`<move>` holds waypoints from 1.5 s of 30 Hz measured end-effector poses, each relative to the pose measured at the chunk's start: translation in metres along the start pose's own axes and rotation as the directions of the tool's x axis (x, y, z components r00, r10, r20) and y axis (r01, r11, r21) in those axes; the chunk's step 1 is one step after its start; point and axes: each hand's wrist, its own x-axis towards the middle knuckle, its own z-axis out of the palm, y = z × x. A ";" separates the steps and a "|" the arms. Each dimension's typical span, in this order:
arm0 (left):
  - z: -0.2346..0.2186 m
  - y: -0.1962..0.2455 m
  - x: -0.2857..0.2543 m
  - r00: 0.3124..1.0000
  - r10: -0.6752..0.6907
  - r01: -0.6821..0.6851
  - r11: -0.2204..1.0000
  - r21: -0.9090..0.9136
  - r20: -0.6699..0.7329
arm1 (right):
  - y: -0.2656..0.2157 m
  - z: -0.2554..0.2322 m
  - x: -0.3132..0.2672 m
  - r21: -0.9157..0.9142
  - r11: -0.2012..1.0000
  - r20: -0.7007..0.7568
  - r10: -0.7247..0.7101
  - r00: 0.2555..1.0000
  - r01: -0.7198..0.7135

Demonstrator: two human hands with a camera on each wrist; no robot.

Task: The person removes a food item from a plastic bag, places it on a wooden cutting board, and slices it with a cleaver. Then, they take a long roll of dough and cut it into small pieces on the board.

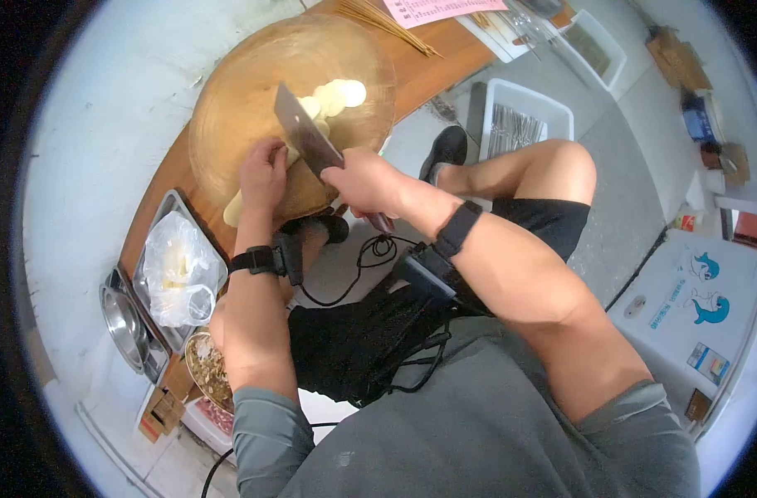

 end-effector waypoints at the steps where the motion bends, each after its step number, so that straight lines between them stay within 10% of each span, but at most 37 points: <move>1: -0.001 -0.001 0.000 1.000 -0.002 0.002 1.000 0.006 -0.009 | -0.004 -0.003 -0.006 0.188 0.980 0.048 0.054 0.997 -0.062; 9: -0.004 0.000 0.000 0.997 -0.067 0.069 0.997 -0.044 0.048 | -0.009 -0.012 -0.023 0.794 0.575 0.143 0.144 0.979 -0.200; 13: 0.002 -0.013 0.001 0.999 -0.039 0.042 0.996 -0.079 0.031 | -0.003 -0.007 -0.019 0.668 0.739 0.017 0.101 0.995 -0.087; 15: 0.000 -0.009 0.000 0.993 -0.089 0.094 0.993 -0.065 0.074 | 0.003 -0.004 -0.015 0.015 0.996 -0.152 -0.084 0.985 0.087; 18: -0.001 -0.005 0.001 0.993 -0.094 0.105 0.981 -0.160 0.072 | -0.010 0.002 -0.035 -0.194 0.975 -0.208 -0.146 0.967 0.106; 30: -0.013 0.030 0.027 0.967 -0.099 0.087 0.994 0.064 0.234 | 0.020 -0.024 -0.043 -0.103 0.995 -0.369 -0.050 0.928 0.013; 42: 0.044 0.057 0.091 0.962 0.216 -0.245 0.953 0.178 0.166 | 0.077 -0.065 -0.035 0.400 0.914 -0.321 0.207 0.924 -0.066; 45: 0.054 0.073 0.107 0.943 0.080 -0.165 0.955 0.246 0.322 | 0.080 -0.070 -0.039 0.490 0.871 -0.263 0.197 0.945 -0.045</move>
